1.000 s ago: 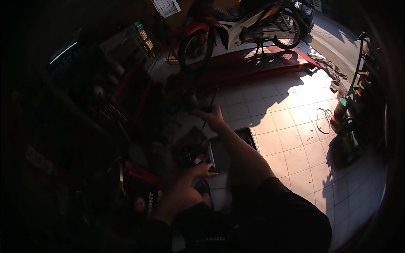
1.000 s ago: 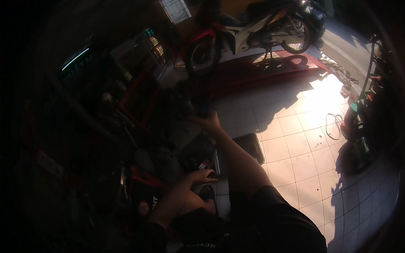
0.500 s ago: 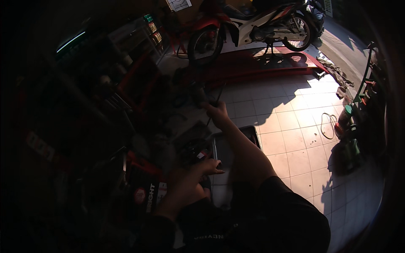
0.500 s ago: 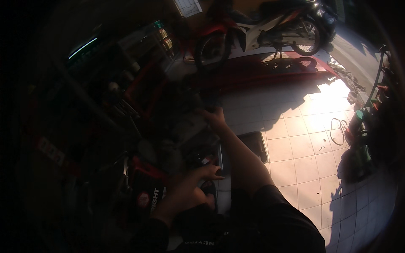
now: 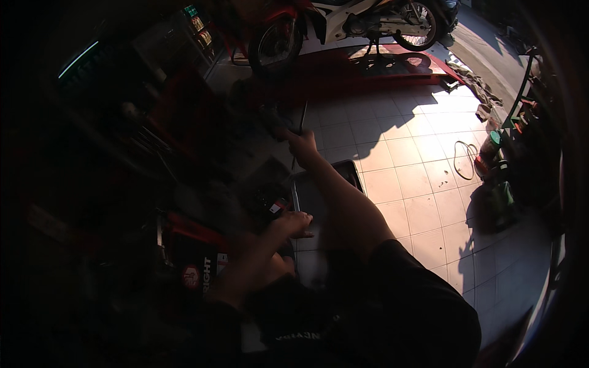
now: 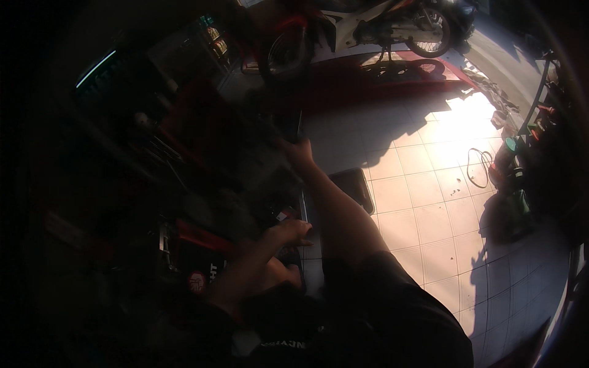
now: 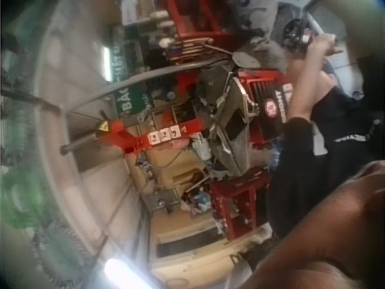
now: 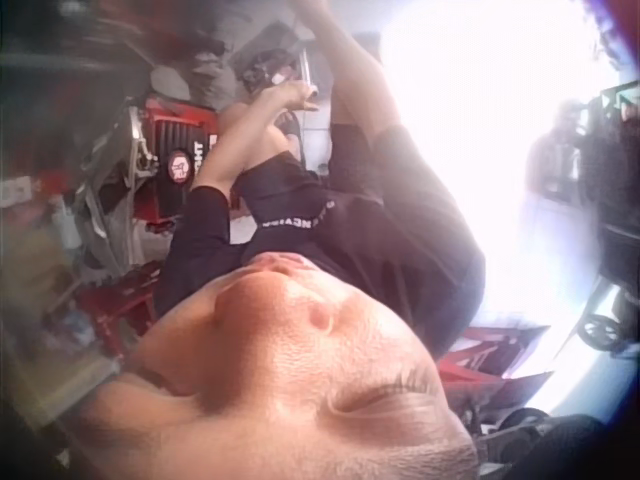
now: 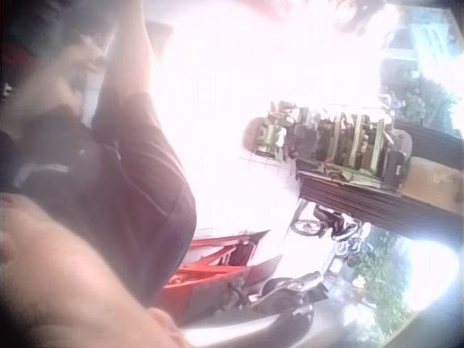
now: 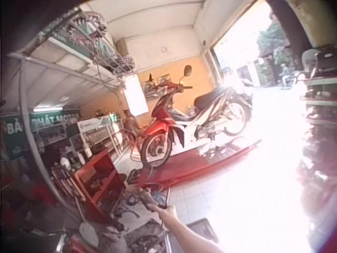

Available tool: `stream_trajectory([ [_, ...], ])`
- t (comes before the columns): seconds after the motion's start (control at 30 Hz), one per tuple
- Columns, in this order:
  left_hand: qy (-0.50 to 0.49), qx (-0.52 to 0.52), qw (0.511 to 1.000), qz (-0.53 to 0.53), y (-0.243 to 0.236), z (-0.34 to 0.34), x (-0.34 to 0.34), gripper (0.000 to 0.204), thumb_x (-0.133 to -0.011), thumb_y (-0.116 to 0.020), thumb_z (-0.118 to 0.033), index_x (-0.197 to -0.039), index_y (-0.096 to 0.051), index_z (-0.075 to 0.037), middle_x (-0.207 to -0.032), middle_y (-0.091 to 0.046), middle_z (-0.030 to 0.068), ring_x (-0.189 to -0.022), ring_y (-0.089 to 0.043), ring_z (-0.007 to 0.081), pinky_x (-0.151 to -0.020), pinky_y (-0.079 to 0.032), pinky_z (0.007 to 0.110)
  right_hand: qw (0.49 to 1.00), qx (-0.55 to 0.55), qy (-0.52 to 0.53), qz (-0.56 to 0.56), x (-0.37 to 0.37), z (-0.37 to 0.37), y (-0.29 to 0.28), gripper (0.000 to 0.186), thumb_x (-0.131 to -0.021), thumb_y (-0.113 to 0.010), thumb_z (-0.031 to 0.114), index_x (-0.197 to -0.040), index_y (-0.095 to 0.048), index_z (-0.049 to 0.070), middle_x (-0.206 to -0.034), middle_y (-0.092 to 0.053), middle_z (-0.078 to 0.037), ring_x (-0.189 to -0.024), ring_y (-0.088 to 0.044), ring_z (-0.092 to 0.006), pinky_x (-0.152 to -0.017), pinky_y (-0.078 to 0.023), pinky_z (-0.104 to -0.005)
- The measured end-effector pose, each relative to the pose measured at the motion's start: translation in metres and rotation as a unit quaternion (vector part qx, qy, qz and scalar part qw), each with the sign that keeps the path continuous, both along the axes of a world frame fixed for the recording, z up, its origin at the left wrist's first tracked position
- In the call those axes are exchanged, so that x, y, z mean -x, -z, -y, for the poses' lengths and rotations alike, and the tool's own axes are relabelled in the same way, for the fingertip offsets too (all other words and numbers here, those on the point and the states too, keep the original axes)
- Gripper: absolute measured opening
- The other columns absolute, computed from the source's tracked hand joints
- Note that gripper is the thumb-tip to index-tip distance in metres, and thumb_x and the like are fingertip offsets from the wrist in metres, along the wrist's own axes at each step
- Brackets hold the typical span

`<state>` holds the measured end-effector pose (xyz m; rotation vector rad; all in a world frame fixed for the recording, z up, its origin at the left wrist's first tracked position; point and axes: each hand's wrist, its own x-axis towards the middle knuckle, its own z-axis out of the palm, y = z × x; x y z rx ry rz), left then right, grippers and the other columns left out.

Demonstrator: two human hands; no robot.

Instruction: The person sits on the floor and uses a screwdriver to work on a small mechanical part held in their left hand. They place the part on a metal tray, continue using the screwdriver, and then pick it up again to continue the task.

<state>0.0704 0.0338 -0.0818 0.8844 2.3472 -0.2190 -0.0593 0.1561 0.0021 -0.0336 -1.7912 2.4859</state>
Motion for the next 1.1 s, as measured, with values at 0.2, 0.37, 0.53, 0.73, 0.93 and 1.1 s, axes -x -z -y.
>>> stream_trajectory([
  [0.2,0.02,-0.025,0.998,-0.046,0.011,-0.028,0.013,0.045,-0.092,-0.063,-0.039,-0.126,-0.06,-0.01,-0.125,-0.064,0.0144,-0.118,-0.064,0.0323,-0.1,-0.051,0.047,0.999,0.01,-0.012,0.04,0.024,0.021,0.019,0.037,-0.081,-0.078,0.033,-0.087,-0.073,-0.003,-0.073,-0.063,-0.005,-0.05,-0.04,-0.0066,-0.046,-0.032,-0.0244],
  [0.37,-0.027,0.015,0.999,0.037,0.022,-0.03,0.038,0.034,-0.098,-0.054,-0.032,-0.123,-0.063,-0.009,-0.121,-0.067,0.009,-0.119,-0.064,0.026,-0.098,-0.051,0.046,0.991,-0.083,0.002,0.103,0.068,0.006,0.076,0.038,-0.078,-0.079,0.036,-0.084,-0.074,-0.001,-0.063,-0.048,0.002,-0.049,-0.036,-0.0057,-0.045,-0.027,-0.0247],
  [0.53,-0.048,-0.038,0.997,-0.057,0.075,-0.03,0.064,0.037,-0.097,-0.058,-0.032,-0.125,-0.064,-0.009,-0.123,-0.067,0.0091,-0.114,-0.065,0.027,-0.096,-0.049,0.051,0.947,-0.306,-0.047,0.09,0.103,0.005,0.123,0.035,-0.079,-0.079,0.037,-0.08,-0.077,0.002,-0.07,-0.07,-0.005,-0.049,-0.046,-0.0066,-0.047,-0.035,-0.0255],
  [0.73,0.052,0.138,0.987,-0.059,0.08,-0.051,0.059,0.048,-0.093,-0.062,-0.028,-0.136,-0.059,-0.006,-0.135,-0.062,0.012,-0.125,-0.058,0.0327,-0.1,-0.04,0.064,0.65,-0.708,-0.274,0.05,0.161,0.002,0.213,0.049,-0.075,-0.08,0.051,-0.076,-0.077,0.002,-0.076,-0.074,-0.012,-0.072,-0.073,-0.0228,-0.069,-0.056,-0.0326],
  [0.93,-0.015,0.076,0.997,-0.019,0.06,-0.067,0.063,0.049,-0.093,-0.063,-0.029,-0.137,-0.059,-0.007,-0.137,-0.061,0.012,-0.126,-0.056,0.0324,-0.102,-0.038,0.062,0.347,-0.831,-0.432,-0.046,0.13,0.031,0.301,0.051,-0.063,-0.084,0.043,-0.095,-0.074,0.004,-0.098,-0.073,-0.018,-0.095,-0.073,-0.033,-0.081,-0.06,-0.0425],
  [1.1,-0.039,0.06,0.997,-0.002,0.061,-0.067,0.068,0.05,-0.093,-0.064,-0.03,-0.137,-0.059,-0.007,-0.138,-0.06,0.0119,-0.128,-0.055,0.0321,-0.104,-0.037,0.061,0.352,-0.831,-0.432,0.005,0.126,0.025,0.328,0.039,-0.064,-0.084,0.029,-0.095,-0.076,0.007,-0.098,-0.074,-0.016,-0.095,-0.073,-0.0326,-0.08,-0.061,-0.0421],
])
